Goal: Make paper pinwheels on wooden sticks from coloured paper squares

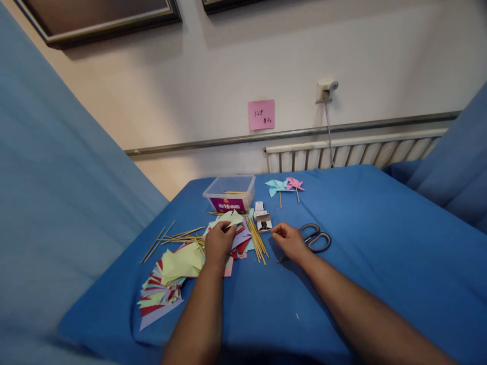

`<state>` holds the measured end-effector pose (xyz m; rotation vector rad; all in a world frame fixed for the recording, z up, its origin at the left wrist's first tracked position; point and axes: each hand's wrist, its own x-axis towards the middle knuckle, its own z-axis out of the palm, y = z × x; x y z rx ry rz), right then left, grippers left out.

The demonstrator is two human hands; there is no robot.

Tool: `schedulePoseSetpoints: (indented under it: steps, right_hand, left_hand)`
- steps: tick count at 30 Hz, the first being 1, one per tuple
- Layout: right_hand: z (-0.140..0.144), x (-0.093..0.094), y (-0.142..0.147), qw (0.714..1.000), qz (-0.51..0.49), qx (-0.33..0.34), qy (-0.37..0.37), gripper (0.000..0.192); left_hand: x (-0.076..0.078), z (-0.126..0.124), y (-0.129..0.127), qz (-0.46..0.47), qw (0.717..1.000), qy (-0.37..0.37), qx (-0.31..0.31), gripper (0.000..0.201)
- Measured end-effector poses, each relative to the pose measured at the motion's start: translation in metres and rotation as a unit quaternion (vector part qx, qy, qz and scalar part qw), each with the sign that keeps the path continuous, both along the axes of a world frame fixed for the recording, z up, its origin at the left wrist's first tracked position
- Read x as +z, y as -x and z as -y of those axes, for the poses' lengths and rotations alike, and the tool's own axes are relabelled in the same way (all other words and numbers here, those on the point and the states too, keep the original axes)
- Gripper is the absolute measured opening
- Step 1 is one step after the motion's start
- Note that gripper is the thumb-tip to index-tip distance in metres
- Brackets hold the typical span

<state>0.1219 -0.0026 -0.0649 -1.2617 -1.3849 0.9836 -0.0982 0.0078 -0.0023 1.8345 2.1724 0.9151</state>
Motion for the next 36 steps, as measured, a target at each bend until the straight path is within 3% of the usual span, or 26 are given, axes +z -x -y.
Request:
schedulePoseSetpoints:
  steps: [5, 10, 14, 17, 21, 25, 28, 31, 36]
  right_hand:
    - [0.0, 0.0, 0.001, 1.0, 0.001, 0.013, 0.006, 0.01]
    - [0.001, -0.002, 0.001, 0.999, -0.004, 0.031, 0.013, 0.011]
    - [0.001, -0.002, 0.0, 0.999, -0.019, 0.039, 0.017, 0.011]
    - [0.001, -0.002, 0.001, 0.998, -0.04, 0.042, 0.021, 0.013]
    - [0.001, 0.004, 0.003, 0.996, -0.077, 0.046, 0.021, 0.019]
    - [0.004, 0.018, -0.001, 0.989, -0.135, 0.055, 0.03, 0.035]
    - [0.006, 0.03, -0.009, 0.957, -0.275, 0.069, 0.061, 0.047]
    - [0.005, 0.036, -0.015, 0.933, -0.348, 0.068, 0.067, 0.051]
    - [0.001, 0.03, -0.014, 0.936, -0.344, 0.027, 0.072, 0.044]
  left_hand:
    - [0.004, 0.0, 0.001, 0.035, 0.999, -0.016, -0.004, 0.03]
    - [0.005, -0.001, 0.002, 0.052, 0.998, -0.029, 0.037, 0.03]
    - [0.004, -0.002, 0.004, 0.116, 0.986, -0.086, 0.079, 0.028]
    - [0.006, -0.005, 0.005, 0.223, 0.953, -0.169, 0.117, 0.03]
    - [0.018, -0.01, -0.01, 0.426, 0.851, -0.283, 0.116, 0.039]
    - [0.028, -0.012, -0.045, 0.566, 0.798, -0.204, 0.007, 0.04]
    - [0.023, -0.013, -0.07, 0.618, 0.775, -0.12, -0.056, 0.04]
    - [0.012, -0.015, -0.085, 0.604, 0.789, -0.086, -0.065, 0.041]
    - [-0.005, -0.011, -0.093, 0.576, 0.811, -0.043, -0.093, 0.043]
